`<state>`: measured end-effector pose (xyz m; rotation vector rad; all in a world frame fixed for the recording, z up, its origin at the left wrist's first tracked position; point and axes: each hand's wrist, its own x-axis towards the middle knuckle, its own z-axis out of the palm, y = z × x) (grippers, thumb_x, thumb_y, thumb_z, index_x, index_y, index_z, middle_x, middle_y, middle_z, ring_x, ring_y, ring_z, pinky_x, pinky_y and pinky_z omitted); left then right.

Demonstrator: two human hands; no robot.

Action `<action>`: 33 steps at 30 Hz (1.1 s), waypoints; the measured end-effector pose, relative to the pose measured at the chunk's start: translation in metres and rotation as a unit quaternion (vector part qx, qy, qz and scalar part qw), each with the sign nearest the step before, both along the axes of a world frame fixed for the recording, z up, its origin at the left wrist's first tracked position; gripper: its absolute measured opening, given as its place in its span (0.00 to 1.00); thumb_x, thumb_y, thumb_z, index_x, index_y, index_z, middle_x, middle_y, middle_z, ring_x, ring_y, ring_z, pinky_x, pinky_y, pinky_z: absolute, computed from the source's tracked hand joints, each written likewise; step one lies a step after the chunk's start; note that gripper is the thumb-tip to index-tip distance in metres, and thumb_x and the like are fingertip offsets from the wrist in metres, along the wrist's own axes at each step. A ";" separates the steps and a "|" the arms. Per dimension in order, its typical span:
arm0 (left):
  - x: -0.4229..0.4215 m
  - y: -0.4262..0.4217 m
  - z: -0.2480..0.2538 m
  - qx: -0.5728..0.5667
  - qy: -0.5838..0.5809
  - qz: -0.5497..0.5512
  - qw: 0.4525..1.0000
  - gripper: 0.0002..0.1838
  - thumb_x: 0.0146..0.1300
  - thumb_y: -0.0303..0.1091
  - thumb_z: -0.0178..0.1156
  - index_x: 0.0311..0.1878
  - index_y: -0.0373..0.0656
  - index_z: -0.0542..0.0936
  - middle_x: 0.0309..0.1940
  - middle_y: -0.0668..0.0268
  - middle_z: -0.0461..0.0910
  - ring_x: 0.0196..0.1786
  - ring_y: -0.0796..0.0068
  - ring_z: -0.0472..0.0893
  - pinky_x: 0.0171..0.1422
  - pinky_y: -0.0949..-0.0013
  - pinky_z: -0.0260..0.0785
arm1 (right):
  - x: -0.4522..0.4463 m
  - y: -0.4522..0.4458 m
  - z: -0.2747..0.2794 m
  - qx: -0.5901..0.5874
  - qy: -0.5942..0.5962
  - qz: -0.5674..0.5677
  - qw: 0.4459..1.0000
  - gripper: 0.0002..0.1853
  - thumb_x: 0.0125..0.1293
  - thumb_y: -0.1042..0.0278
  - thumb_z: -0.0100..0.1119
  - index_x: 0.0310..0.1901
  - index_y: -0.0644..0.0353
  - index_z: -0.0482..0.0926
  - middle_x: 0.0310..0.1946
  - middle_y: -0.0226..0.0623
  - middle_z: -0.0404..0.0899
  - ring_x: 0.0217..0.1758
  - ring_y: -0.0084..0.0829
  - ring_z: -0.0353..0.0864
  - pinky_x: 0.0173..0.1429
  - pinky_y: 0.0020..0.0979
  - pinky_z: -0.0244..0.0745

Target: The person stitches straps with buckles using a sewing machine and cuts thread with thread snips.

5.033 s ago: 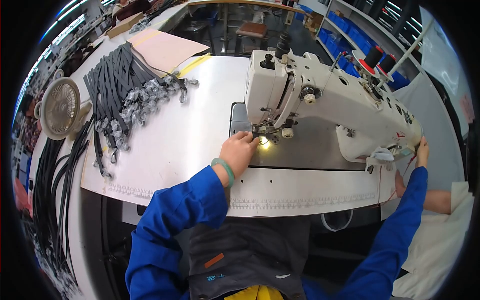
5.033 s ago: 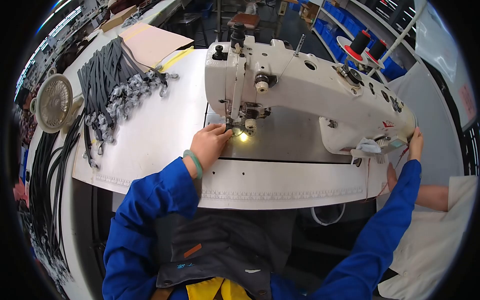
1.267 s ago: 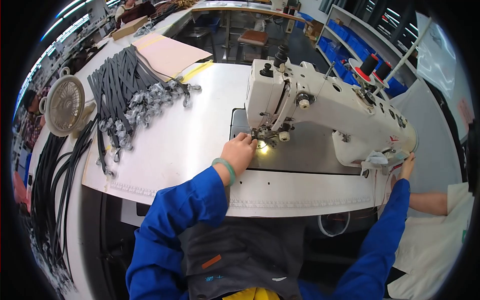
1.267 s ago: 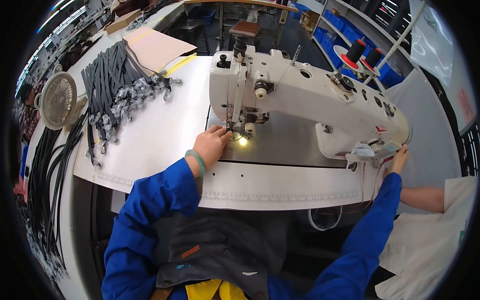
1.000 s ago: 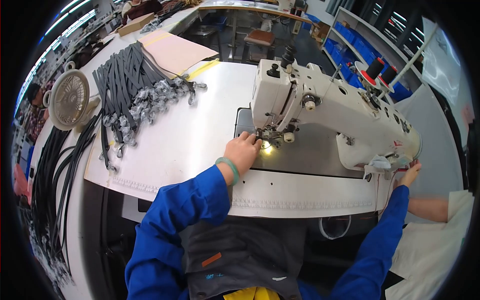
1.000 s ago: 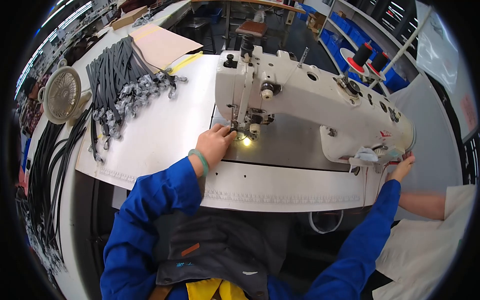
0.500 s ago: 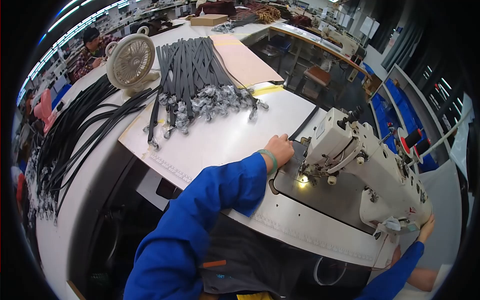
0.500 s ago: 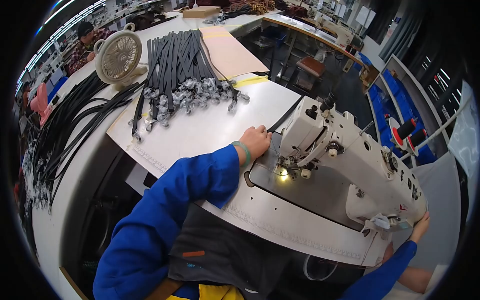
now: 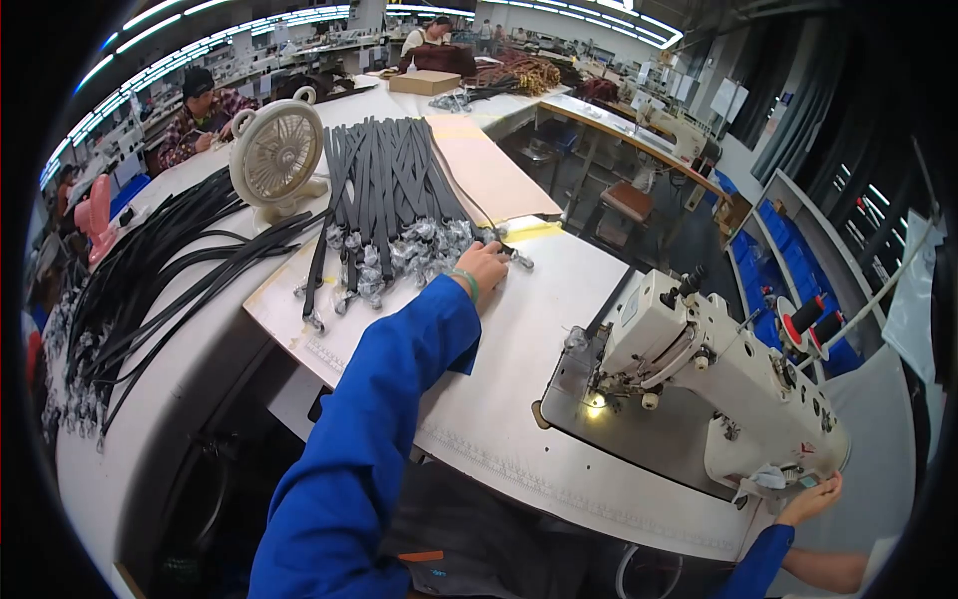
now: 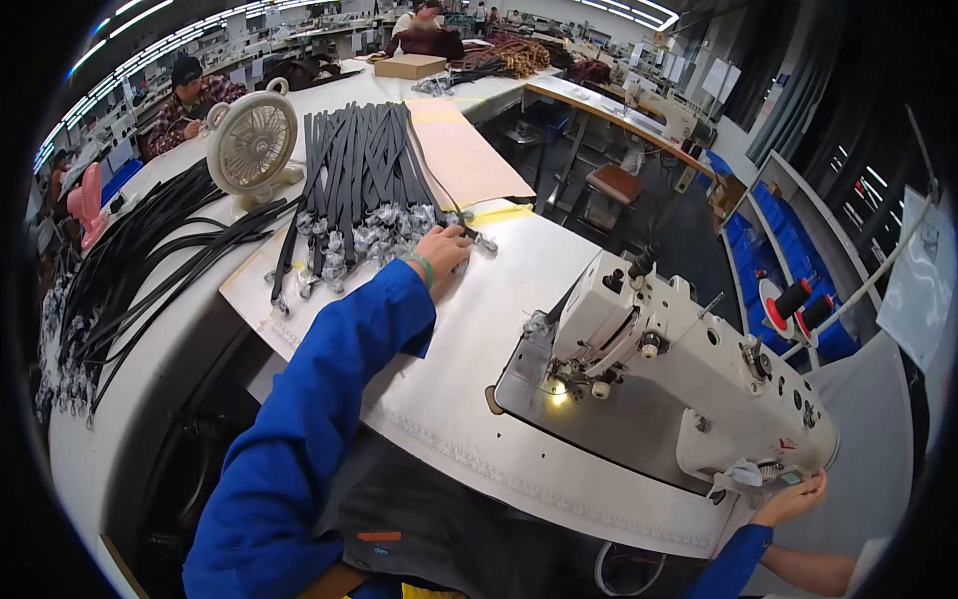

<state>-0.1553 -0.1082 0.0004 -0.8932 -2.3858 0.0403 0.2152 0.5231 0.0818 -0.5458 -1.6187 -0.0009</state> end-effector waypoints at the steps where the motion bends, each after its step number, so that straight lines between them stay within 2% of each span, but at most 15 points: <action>1: 0.012 -0.001 0.016 0.029 -0.059 0.007 0.998 0.09 0.55 0.35 0.58 0.40 0.50 0.79 0.43 0.71 0.77 0.52 0.68 0.70 0.51 0.63 0.61 | -0.006 -0.025 -0.001 0.010 0.002 0.055 0.998 0.18 0.73 0.59 0.38 0.48 0.65 0.72 0.41 0.43 0.74 0.41 0.33 0.73 0.46 0.30 0.70; 2: 0.023 -0.002 0.028 0.057 -0.118 0.014 0.991 0.08 0.55 0.35 0.58 0.39 0.50 0.78 0.43 0.71 0.77 0.51 0.67 0.70 0.50 0.63 0.61 | -0.009 -0.050 -0.004 0.020 0.004 0.108 0.994 0.16 0.73 0.61 0.38 0.47 0.65 0.72 0.40 0.42 0.74 0.39 0.30 0.73 0.43 0.28 0.71; 6: 0.092 -0.006 0.062 0.238 0.090 -0.016 0.967 0.11 0.52 0.34 0.60 0.34 0.43 0.69 0.32 0.65 0.73 0.42 0.64 0.71 0.45 0.62 0.62 | -0.016 -0.144 -0.035 -0.109 -0.116 0.352 0.922 0.14 0.72 0.63 0.42 0.41 0.66 0.74 0.32 0.37 0.75 0.27 0.23 0.70 0.32 0.23 0.65; 10: 0.178 -0.007 0.081 0.028 0.011 -0.140 0.990 0.11 0.52 0.35 0.57 0.35 0.40 0.70 0.32 0.61 0.70 0.37 0.65 0.70 0.41 0.64 0.63 | -0.026 -0.265 -0.023 -0.046 -0.246 0.514 0.821 0.14 0.68 0.64 0.48 0.31 0.66 0.78 0.20 0.30 0.72 0.18 0.18 0.69 0.22 0.20 0.60; 11: 0.202 -0.002 0.088 -0.002 0.041 -0.163 0.986 0.13 0.52 0.35 0.57 0.38 0.38 0.71 0.34 0.60 0.69 0.37 0.66 0.70 0.41 0.64 0.63 | -0.024 -0.291 -0.020 -0.149 -0.288 0.557 0.764 0.08 0.61 0.74 0.49 0.36 0.64 0.79 0.20 0.35 0.74 0.19 0.25 0.72 0.26 0.25 0.64; 13: 0.252 0.011 0.098 -0.043 0.012 -0.186 0.981 0.17 0.53 0.34 0.55 0.44 0.35 0.72 0.37 0.58 0.68 0.38 0.66 0.71 0.40 0.66 0.65 | -0.033 -0.334 -0.024 -0.283 -0.274 0.662 0.637 0.14 0.69 0.65 0.46 0.45 0.65 0.79 0.28 0.33 0.76 0.21 0.20 0.69 0.27 0.21 0.63; 15: 0.287 0.021 0.104 -0.035 -0.158 -0.241 0.957 0.18 0.52 0.32 0.54 0.47 0.35 0.73 0.38 0.58 0.67 0.38 0.65 0.73 0.38 0.66 0.67 | -0.041 -0.375 -0.032 -0.392 -0.280 0.745 0.461 0.27 0.73 0.49 0.34 0.62 0.62 0.64 0.39 0.35 0.74 0.24 0.16 0.63 0.30 0.19 0.62; 18: 0.286 0.038 0.129 0.016 -0.490 -0.344 0.801 0.13 0.54 0.25 0.59 0.45 0.39 0.78 0.36 0.61 0.72 0.35 0.71 0.78 0.34 0.69 0.70 | -0.030 -0.412 -0.089 -0.508 -0.324 0.774 0.193 0.32 0.69 0.41 0.35 0.59 0.63 0.66 0.38 0.33 0.74 0.30 0.17 0.69 0.36 0.20 0.66; 19: 0.272 0.044 0.133 0.044 -0.580 -0.343 0.737 0.12 0.54 0.25 0.61 0.43 0.39 0.79 0.35 0.62 0.74 0.34 0.74 0.78 0.35 0.71 0.70 | -0.026 -0.423 -0.083 -0.429 -0.437 0.762 0.211 0.34 0.67 0.38 0.36 0.56 0.64 0.69 0.37 0.31 0.74 0.30 0.17 0.67 0.36 0.19 0.66; 21: 0.243 0.060 0.123 0.159 -0.666 -0.367 0.630 0.08 0.54 0.25 0.66 0.37 0.37 0.80 0.31 0.65 0.79 0.32 0.82 0.77 0.35 0.76 0.70 | 0.000 -0.446 -0.090 -0.520 -0.267 0.811 -0.021 0.39 0.63 0.31 0.35 0.53 0.64 0.71 0.37 0.31 0.76 0.27 0.17 0.64 0.33 0.18 0.61; 23: 0.210 0.074 0.106 0.221 -0.748 -0.264 0.567 0.11 0.52 0.27 0.67 0.39 0.39 0.79 0.27 0.69 0.79 0.27 0.85 0.75 0.30 0.80 0.68 | 0.033 -0.445 -0.115 -0.532 -0.274 0.801 0.000 0.36 0.64 0.33 0.37 0.50 0.64 0.72 0.38 0.32 0.77 0.27 0.16 0.63 0.32 0.17 0.59; 24: 0.196 0.079 0.103 0.218 -0.746 -0.194 0.599 0.16 0.51 0.27 0.68 0.43 0.41 0.76 0.25 0.69 0.79 0.25 0.85 0.74 0.28 0.80 0.66 | 0.046 -0.440 -0.116 -0.546 -0.289 0.786 0.013 0.32 0.66 0.37 0.39 0.48 0.63 0.72 0.38 0.33 0.78 0.27 0.15 0.63 0.32 0.17 0.60; 28: 0.137 0.079 0.053 0.257 -0.764 -0.099 0.584 0.23 0.52 0.25 0.66 0.52 0.41 0.70 0.21 0.70 0.76 0.21 0.82 0.72 0.27 0.79 0.64 | 0.068 -0.418 -0.145 -0.562 -0.421 0.689 0.181 0.13 0.70 0.58 0.48 0.41 0.61 0.73 0.33 0.29 0.80 0.29 0.14 0.72 0.35 0.18 0.67; 31: 0.134 0.074 0.027 0.342 -0.701 -0.040 0.625 0.25 0.53 0.24 0.64 0.54 0.40 0.68 0.33 0.61 0.76 0.26 0.79 0.74 0.29 0.76 0.67 | 0.059 -0.409 -0.119 -0.486 -0.463 0.674 0.308 0.12 0.70 0.61 0.48 0.38 0.63 0.73 0.28 0.29 0.80 0.34 0.17 0.77 0.42 0.21 0.70; 33: 0.151 0.069 0.015 0.406 -0.459 -0.055 0.788 0.26 0.50 0.19 0.61 0.55 0.38 0.68 0.44 0.52 0.71 0.30 0.72 0.76 0.34 0.71 0.70 | 0.053 -0.407 -0.106 -0.514 -0.435 0.679 0.292 0.12 0.70 0.62 0.48 0.38 0.63 0.73 0.28 0.29 0.80 0.34 0.17 0.77 0.41 0.20 0.69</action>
